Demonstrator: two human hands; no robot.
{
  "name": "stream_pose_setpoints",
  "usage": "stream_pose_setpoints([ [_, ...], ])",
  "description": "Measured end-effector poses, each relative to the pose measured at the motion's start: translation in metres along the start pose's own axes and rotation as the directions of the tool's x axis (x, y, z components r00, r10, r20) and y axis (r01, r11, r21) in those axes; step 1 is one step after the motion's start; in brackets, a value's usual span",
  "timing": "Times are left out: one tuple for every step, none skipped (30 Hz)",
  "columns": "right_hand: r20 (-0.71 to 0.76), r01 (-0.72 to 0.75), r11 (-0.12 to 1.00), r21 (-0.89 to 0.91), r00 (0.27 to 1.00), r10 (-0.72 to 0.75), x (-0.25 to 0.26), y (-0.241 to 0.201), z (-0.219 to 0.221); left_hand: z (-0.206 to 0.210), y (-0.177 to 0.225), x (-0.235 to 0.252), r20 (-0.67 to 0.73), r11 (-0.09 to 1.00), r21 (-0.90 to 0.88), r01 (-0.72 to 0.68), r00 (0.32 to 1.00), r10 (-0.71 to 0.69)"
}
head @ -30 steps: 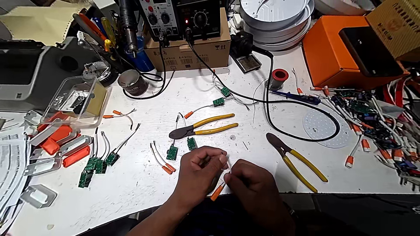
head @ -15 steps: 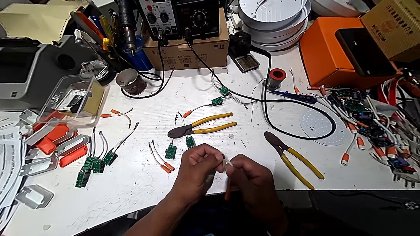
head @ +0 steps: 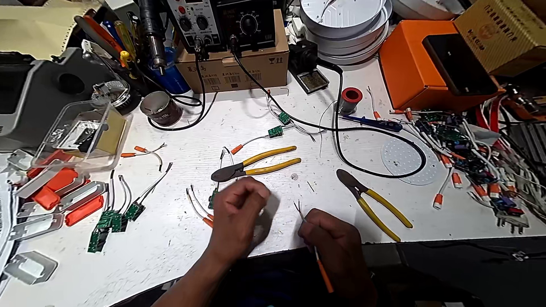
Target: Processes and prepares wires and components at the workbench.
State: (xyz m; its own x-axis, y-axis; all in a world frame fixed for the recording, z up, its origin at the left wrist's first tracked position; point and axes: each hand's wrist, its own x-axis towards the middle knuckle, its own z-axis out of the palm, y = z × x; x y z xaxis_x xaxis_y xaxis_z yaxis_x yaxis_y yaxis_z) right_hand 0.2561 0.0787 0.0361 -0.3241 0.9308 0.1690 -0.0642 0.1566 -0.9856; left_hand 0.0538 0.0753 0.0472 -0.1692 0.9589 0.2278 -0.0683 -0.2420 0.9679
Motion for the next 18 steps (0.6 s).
stream_pose_setpoints([
  [-0.007, -0.007, 1.0, 0.0, 1.0, 0.007, 0.001, 0.0, -0.001, 0.003, 0.0, -0.003, 0.064, 1.0, 0.017, 0.02, 0.998, -0.021],
  [-0.012, -0.009, 1.0, -0.006, 1.0, 0.009, 0.002, -0.001, -0.001, 0.008, 0.0, -0.005, 0.115, 0.999, 0.025, 0.042, 0.992, -0.044],
  [-0.015, -0.009, 1.0, -0.016, 1.0, 0.008, 0.003, -0.001, -0.001, 0.012, -0.001, -0.007, 0.154, 0.998, 0.019, 0.059, 0.986, -0.061],
  [-0.014, -0.004, 1.0, -0.031, 1.0, 0.003, 0.003, -0.001, -0.001, 0.015, -0.002, -0.009, 0.179, 0.997, 0.005, 0.072, 0.981, -0.071],
  [-0.013, 0.004, 0.999, -0.052, 1.0, -0.004, 0.003, 0.0, -0.001, 0.018, -0.004, -0.011, 0.191, 0.997, -0.003, 0.079, 0.978, -0.077],
  [-0.014, 0.015, 0.997, -0.081, 1.0, -0.016, 0.002, 0.0, 0.0, 0.02, -0.005, -0.012, 0.193, 0.997, -0.011, 0.082, 0.978, -0.079],
  [-0.017, 0.029, 0.994, -0.109, 0.999, -0.031, 0.001, 0.001, 0.0, 0.022, -0.006, -0.012, 0.187, 0.996, -0.019, 0.083, 0.979, -0.078],
  [-0.022, 0.045, 0.991, -0.13, 0.999, -0.048, 0.0, 0.002, 0.001, 0.022, -0.006, -0.013, 0.18, 0.996, -0.029, 0.084, 0.981, -0.078],
  [-0.03, 0.058, 0.988, -0.145, 0.998, -0.063, 0.0, 0.002, 0.001, 0.022, -0.006, -0.013, 0.173, 0.995, -0.043, 0.085, 0.982, -0.076],
  [-0.037, 0.067, 0.985, -0.158, 0.997, -0.074, 0.0, 0.003, 0.002, 0.022, -0.006, -0.013, 0.163, 0.995, -0.057, 0.084, 0.984, -0.074],
  [-0.041, 0.072, 0.984, -0.166, 0.996, -0.08, 0.0, 0.003, 0.003, 0.022, -0.007, -0.013, 0.154, 0.993, -0.077, 0.086, 0.985, -0.073],
  [-0.041, 0.073, 0.983, -0.168, 0.996, -0.081, 0.0, 0.003, 0.004, 0.022, -0.008, -0.013, 0.149, 0.991, -0.099, 0.092, 0.986, -0.077],
  [-0.039, 0.077, 0.983, -0.165, 0.996, -0.084, 0.001, 0.002, 0.005, 0.021, -0.008, -0.013, 0.145, 0.988, -0.12, 0.102, 0.986, -0.084],
  [-0.038, 0.083, 0.983, -0.162, 0.995, -0.09, 0.001, 0.002, 0.005, 0.021, -0.009, -0.013, 0.136, 0.985, -0.137, 0.11, 0.987, -0.091],
  [-0.039, 0.093, 0.981, -0.173, 0.994, -0.102, 0.0, 0.002, 0.007, 0.022, -0.009, -0.013, 0.121, 0.983, -0.146, 0.11, 0.988, -0.093],
  [-0.045, 0.121, 0.97, -0.21, 0.99, -0.133, 0.0, 0.004, 0.008, 0.023, -0.01, -0.014, 0.096, 0.983, -0.15, 0.104, 0.991, -0.09],
  [-0.056, 0.167, 0.944, -0.285, 0.98, -0.191, -0.001, 0.007, 0.01, 0.026, -0.01, -0.015, 0.066, 0.984, -0.15, 0.097, 0.994, -0.088],
  [-0.067, 0.22, 0.896, -0.386, 0.962, -0.265, -0.002, 0.011, 0.013, 0.029, -0.011, -0.017, 0.034, 0.985, -0.146, 0.092, 0.996, -0.088],
])
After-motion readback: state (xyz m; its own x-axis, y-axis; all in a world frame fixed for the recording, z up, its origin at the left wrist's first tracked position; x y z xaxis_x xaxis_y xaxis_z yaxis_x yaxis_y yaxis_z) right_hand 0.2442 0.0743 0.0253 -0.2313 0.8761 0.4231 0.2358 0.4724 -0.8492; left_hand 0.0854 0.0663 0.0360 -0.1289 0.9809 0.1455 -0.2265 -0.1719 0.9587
